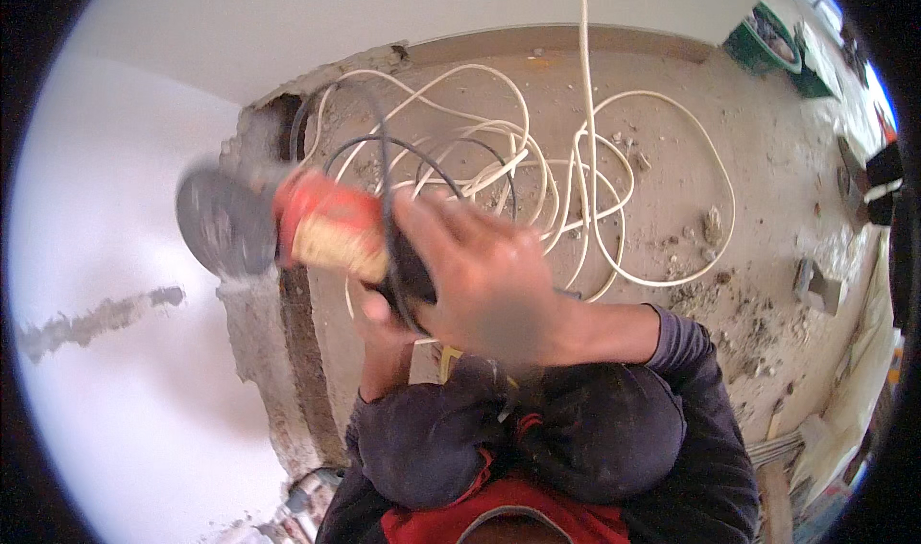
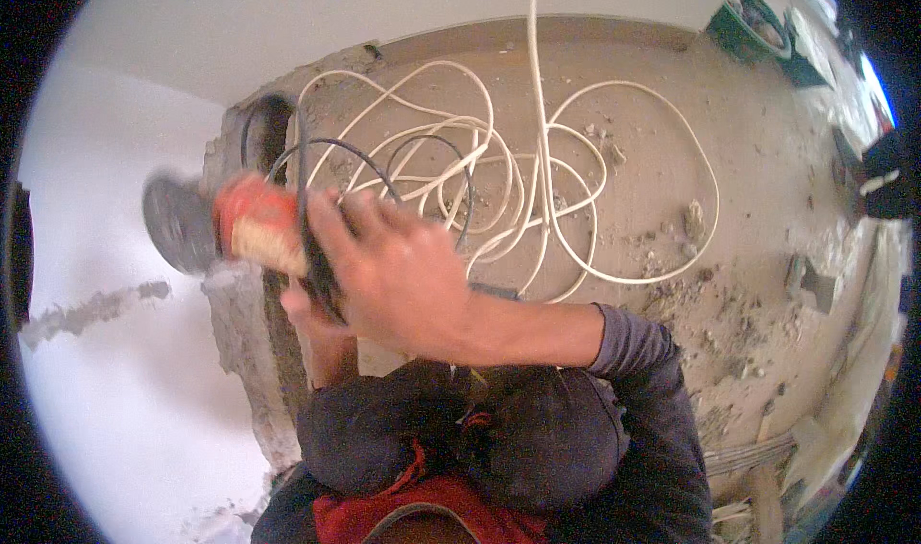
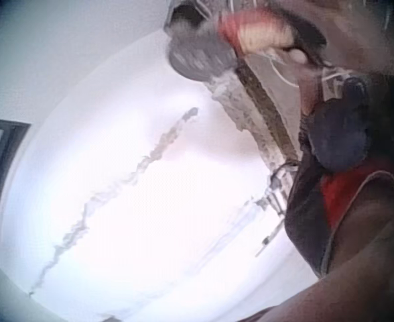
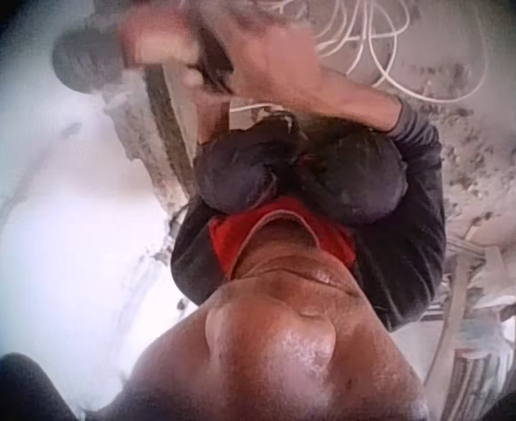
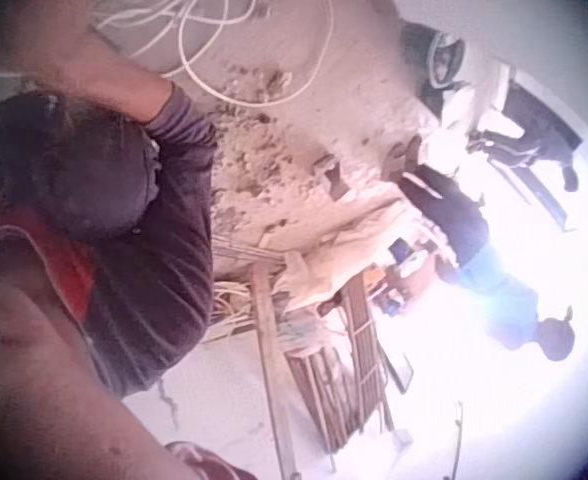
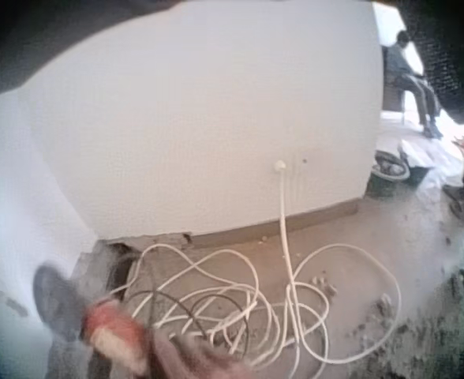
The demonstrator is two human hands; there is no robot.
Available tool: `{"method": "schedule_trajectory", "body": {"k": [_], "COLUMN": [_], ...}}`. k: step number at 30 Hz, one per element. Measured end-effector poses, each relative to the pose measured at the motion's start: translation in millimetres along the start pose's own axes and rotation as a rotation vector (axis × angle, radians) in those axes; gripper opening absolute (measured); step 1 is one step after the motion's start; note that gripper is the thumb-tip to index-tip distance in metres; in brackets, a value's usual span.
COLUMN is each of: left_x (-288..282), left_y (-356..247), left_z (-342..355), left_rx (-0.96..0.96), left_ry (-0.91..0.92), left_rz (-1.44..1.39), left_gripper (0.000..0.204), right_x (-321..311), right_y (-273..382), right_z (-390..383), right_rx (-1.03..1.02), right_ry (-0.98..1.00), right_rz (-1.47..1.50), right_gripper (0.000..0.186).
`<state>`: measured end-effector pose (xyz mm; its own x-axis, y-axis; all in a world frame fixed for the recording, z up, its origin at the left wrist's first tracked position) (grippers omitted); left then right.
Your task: The person plugs in an angle grinder and cuts a vertical groove into a concrete wall. They handle the power cord and extension strip, then operate the grinder against the wall surface, creating sparks and debris.
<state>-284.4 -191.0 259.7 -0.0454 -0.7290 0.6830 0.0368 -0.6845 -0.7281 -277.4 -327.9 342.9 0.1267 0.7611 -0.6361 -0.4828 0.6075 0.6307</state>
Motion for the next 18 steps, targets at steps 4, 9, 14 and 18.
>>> {"method": "schedule_trajectory", "body": {"k": [4, 9, 14, 18], "left_x": [-47, -70, -77, -57], "left_y": [4, -7, -9, -19], "left_z": [-10, -14, -15, -6], "left_rx": [0.062, -0.132, -0.205, -0.248], "left_ry": [-0.306, 0.275, 0.558, 0.825], "left_rz": [-0.301, -0.987, -0.961, -0.916], "left_gripper": [0.087, 0.083, 0.087, 0.089], "right_x": [9, 10, 24, 42], "right_y": [6, -13, -48, -117], "right_z": [-9, -37, -47, -52], "right_rx": [-0.198, -0.258, 0.013, 0.308], "right_ry": [0.067, 0.483, 0.501, 0.23], "right_rz": [0.155, 0.465, 0.407, 0.171], "right_gripper": [0.06, 0.048, 0.038, 0.032]}}
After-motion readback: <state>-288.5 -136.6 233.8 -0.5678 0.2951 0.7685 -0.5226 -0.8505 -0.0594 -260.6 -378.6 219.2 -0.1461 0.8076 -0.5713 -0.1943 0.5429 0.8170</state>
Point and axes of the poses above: each hand's wrist, its own z-axis towards the middle knuckle, its own x-axis out of the palm, y = z × x, the point moved 5 cm from there along z, towards the middle knuckle, and after that the axes turned 9 degrees about -z, right-handed, at the moved point
